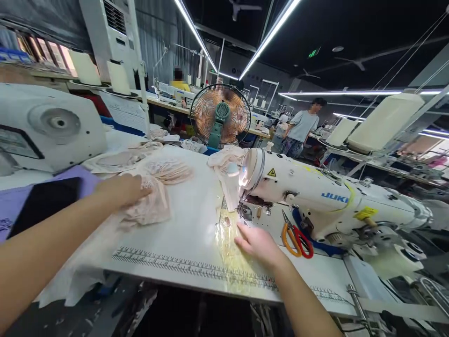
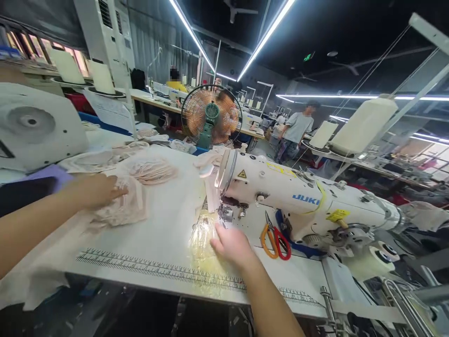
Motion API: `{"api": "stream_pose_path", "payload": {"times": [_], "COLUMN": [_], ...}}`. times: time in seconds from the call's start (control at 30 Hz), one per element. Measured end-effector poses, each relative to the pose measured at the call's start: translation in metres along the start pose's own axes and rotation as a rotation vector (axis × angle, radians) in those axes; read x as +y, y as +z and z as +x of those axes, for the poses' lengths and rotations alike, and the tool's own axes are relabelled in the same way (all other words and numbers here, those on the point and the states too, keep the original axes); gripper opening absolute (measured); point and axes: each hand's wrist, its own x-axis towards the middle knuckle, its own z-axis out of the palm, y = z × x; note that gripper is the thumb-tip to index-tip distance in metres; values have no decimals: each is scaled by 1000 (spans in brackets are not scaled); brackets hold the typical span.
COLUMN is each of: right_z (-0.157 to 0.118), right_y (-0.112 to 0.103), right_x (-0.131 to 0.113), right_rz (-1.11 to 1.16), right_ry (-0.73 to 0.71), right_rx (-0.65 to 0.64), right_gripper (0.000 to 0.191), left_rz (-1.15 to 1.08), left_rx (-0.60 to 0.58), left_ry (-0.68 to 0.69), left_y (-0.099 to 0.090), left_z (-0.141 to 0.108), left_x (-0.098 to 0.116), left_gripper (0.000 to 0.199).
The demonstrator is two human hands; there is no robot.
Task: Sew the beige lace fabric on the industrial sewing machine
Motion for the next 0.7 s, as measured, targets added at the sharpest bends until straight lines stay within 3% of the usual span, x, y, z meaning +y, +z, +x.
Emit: {"api": "stream_pose_path", "payload": {"times": [0.1,0.17,0.3,0.43,0.53,0.6,0.7], "right_z": [-8,-16,-31,-45,-56,-64,-76], "right_y": [14,24,37,30,29,36,54], "right_x": [-7,-10,1,11,-7,-31,-72], "right_rz": [-23,-42,55,227,408,533,447], "right_ry": [51,64,7,39,9,-72,-301], "right_rx": [122,209,365,474,437,318,115], "right_gripper": [41,36,36,42,49,56,53], "left_rz": [148,118,-56,-373,-586,-710,-905], "left_rx": [46,111,164,239,332,379,303], "left_ry": [-14,-11,-19,10,183,342,454], "left_y": [9,11,-1,-7,10,30,64], "left_z": [-28,-36,-40,-57,-88,-116,-159], "left_x": [-27,-35,-40,-29,-9,8,38], "left_gripper": [43,37,32,22,24,28,26]}}
